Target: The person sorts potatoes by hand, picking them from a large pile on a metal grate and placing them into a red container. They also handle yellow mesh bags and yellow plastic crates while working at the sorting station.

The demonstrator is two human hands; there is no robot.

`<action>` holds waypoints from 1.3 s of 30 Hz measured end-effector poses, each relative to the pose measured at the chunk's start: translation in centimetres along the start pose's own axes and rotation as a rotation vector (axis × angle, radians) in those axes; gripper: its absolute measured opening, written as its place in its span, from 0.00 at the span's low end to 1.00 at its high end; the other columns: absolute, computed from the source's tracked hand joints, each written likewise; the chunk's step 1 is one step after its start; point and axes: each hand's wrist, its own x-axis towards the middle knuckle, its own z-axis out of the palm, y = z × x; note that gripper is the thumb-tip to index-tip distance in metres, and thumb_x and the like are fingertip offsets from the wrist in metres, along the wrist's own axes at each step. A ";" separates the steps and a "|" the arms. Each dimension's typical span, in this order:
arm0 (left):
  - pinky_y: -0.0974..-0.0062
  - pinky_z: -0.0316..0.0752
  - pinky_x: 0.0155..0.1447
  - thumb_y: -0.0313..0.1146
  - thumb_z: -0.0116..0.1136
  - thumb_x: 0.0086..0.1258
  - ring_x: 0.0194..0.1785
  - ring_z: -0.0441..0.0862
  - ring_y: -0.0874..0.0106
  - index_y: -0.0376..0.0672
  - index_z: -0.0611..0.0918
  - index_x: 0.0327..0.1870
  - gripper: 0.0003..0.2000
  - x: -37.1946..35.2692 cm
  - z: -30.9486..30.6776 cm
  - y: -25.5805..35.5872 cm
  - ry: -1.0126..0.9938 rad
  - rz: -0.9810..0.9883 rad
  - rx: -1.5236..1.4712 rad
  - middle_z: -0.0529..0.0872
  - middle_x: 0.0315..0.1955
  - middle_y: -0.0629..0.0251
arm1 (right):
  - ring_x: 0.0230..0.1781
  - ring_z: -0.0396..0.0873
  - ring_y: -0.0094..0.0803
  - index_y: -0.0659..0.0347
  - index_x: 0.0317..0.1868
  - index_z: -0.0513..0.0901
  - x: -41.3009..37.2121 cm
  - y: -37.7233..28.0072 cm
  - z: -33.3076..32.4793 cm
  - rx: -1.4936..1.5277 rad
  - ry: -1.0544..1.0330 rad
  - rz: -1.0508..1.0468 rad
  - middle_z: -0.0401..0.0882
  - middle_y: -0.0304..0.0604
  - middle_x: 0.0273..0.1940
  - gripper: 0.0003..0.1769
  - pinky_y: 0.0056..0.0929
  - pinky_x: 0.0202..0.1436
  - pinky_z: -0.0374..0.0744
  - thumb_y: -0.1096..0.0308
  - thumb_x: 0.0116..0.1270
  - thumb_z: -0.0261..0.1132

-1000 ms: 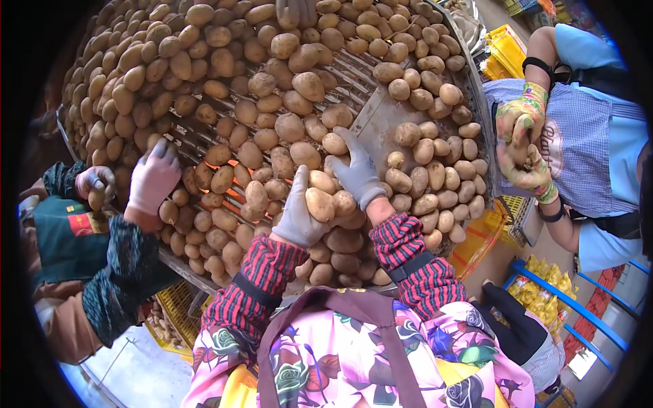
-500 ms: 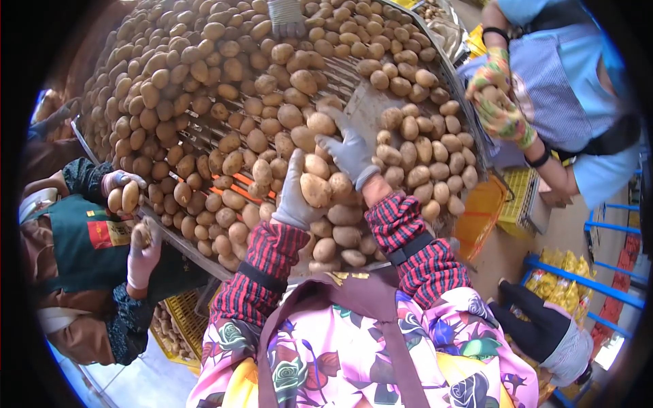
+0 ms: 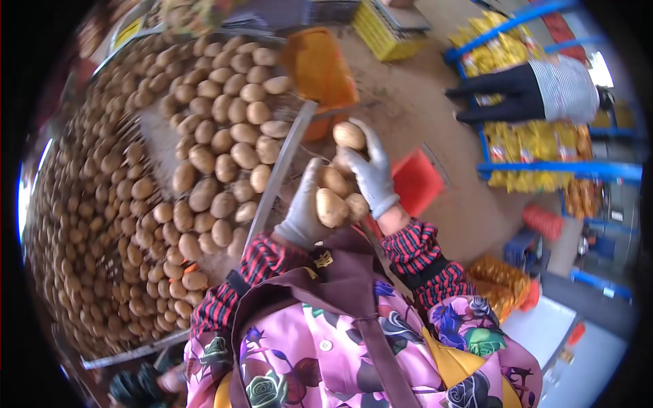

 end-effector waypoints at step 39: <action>0.51 0.63 0.76 0.53 0.55 0.77 0.73 0.65 0.57 0.51 0.68 0.73 0.29 -17.5 -9.9 18.3 0.609 0.905 -0.713 0.70 0.68 0.54 | 0.51 0.83 0.50 0.59 0.49 0.85 14.1 2.3 38.4 -0.244 -1.430 -0.295 0.85 0.52 0.47 0.15 0.43 0.58 0.80 0.66 0.62 0.68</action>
